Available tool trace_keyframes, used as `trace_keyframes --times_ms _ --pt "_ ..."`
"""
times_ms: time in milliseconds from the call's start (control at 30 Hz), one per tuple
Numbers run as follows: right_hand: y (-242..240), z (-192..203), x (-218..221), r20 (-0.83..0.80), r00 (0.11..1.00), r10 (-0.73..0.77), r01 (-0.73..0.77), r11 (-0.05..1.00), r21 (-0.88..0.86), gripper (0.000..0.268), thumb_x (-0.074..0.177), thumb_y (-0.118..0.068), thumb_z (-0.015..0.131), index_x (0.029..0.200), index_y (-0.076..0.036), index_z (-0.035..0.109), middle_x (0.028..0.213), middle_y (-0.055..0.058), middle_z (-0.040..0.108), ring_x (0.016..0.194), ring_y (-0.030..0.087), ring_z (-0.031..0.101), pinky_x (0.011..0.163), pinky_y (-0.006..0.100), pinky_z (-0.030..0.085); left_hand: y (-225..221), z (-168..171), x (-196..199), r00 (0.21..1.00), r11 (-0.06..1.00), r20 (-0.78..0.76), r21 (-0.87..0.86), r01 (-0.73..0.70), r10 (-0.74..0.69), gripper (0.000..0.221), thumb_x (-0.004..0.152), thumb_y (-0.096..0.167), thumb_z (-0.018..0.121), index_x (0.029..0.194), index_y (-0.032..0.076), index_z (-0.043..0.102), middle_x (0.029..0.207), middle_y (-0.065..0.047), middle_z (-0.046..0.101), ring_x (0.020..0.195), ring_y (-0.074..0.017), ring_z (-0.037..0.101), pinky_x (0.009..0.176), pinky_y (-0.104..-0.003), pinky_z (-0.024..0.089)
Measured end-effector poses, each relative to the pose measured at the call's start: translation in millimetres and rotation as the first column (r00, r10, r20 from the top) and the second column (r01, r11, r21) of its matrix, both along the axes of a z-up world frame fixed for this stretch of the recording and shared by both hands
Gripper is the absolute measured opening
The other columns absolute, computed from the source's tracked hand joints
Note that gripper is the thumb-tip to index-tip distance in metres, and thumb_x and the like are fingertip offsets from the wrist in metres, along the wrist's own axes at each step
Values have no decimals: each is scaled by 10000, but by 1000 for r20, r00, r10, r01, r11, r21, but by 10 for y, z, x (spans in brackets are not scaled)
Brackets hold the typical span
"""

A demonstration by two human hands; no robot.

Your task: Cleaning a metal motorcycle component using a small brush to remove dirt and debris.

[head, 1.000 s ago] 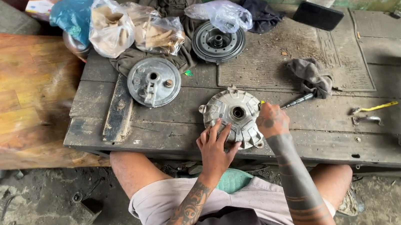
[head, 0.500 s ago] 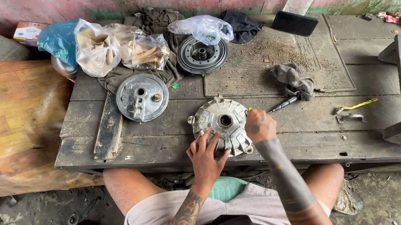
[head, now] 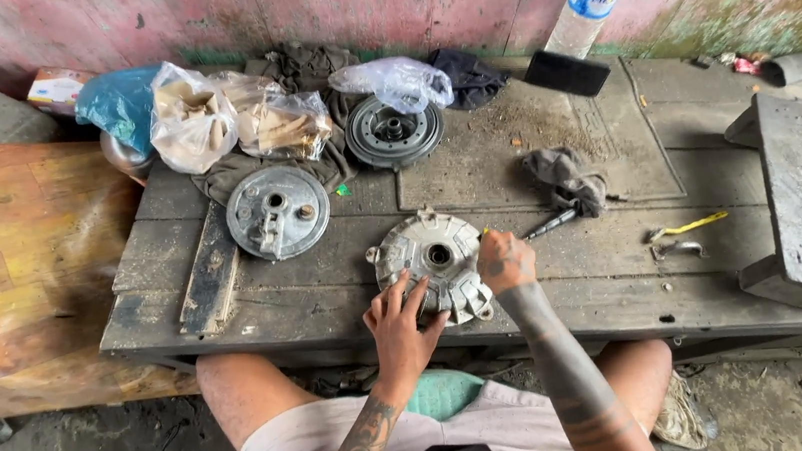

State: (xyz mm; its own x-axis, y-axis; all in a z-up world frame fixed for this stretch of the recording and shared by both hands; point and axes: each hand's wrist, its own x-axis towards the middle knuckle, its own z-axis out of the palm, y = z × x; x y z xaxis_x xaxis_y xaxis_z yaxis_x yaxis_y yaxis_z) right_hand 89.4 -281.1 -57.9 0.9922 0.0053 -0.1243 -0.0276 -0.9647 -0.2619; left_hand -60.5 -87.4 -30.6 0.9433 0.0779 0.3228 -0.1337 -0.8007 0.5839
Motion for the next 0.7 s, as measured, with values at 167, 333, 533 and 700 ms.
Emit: trace_keyframes --times_ms 167,333,533,700 --pt "-25 83 69 -1 1000 -8 8 999 52 200 810 -198 543 892 -122 708 791 137 771 815 362 773 722 500 619 -25 -96 7 1000 1000 -24 3 -9 9 562 883 510 732 1368 264 590 1475 -1 423 1196 -255 388 933 -476 305" --pt "-118 24 11 -50 999 -4 5 1000 25 266 822 -279 497 947 -202 719 777 115 764 830 352 776 715 521 614 -22 -49 -6 999 1000 -32 7 -16 16 552 900 510 719 1376 263 584 1464 -16 425 1196 -260 386 929 -478 307" --pt "-29 183 11 -24 999 -23 24 998 55 240 853 -194 583 1003 -110 751 897 176 781 923 370 766 791 497 621 19 44 44 997 999 -72 -47 3 -7 561 889 463 753 1383 253 590 1489 -5 405 1223 -266 361 970 -506 286" --pt "39 210 -94 145 989 38 -42 999 23 96 925 -109 644 906 -56 721 780 96 741 576 157 651 533 291 559 3 0 32 997 1000 74 -6 14 -14 657 720 312 843 1339 220 645 1504 -40 460 1155 -281 445 1008 -480 284"
